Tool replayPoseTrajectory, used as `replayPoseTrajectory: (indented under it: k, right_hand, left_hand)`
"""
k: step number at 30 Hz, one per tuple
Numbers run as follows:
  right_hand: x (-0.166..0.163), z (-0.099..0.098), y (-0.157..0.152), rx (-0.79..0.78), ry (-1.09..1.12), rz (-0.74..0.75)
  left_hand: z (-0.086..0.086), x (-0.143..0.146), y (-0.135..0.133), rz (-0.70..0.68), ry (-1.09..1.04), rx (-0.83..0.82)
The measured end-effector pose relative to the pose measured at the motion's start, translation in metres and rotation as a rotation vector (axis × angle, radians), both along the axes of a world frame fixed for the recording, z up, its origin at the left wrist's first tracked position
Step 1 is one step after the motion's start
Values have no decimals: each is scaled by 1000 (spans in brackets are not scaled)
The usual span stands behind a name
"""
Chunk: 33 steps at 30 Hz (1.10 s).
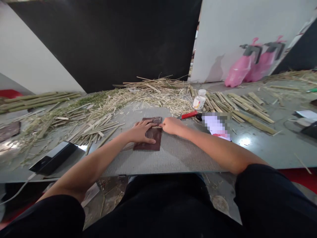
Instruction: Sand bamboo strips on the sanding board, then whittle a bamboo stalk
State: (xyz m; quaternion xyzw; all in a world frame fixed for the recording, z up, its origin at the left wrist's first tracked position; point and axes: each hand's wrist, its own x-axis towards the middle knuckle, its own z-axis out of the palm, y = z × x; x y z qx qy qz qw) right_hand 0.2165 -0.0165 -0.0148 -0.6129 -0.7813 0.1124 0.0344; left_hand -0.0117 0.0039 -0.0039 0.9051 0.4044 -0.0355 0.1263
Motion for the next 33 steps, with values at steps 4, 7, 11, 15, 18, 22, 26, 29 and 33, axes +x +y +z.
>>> replayPoseTrajectory:
  k: [4, 7, 11, 15, 18, 22, 26, 29, 33]
  right_hand:
    - [-5, -1, -6, 17, 33, 84]
    - [-10, 1, -12, -15, 26, 108]
    - [-5, 4, -8, 0, -64, -1]
    - [5, 1, 1, 12, -51, 16]
    - [6, -3, 3, -6, -41, -38]
    - [-2, -8, -5, -2, -11, -1]
    - [-4, -8, -4, 12, -12, 25]
    - [-2, -4, -1, 14, -63, -98]
    - [-7, -4, -10, 13, 1, 57]
  left_hand:
    - [2, 1, -1, -12, 11, -3]
    - [2, 1, -3, -19, 8, 13]
    - [2, 2, -3, -11, 9, 13]
    - [1, 2, -4, -12, 4, 11]
    - [1, 2, -5, -10, 3, 7]
    - [1, 2, -4, -9, 5, -3]
    - [1, 3, -4, -13, 4, 11]
    - [2, 4, -4, 10, 30, -16]
    - [1, 3, -3, -9, 27, 2]
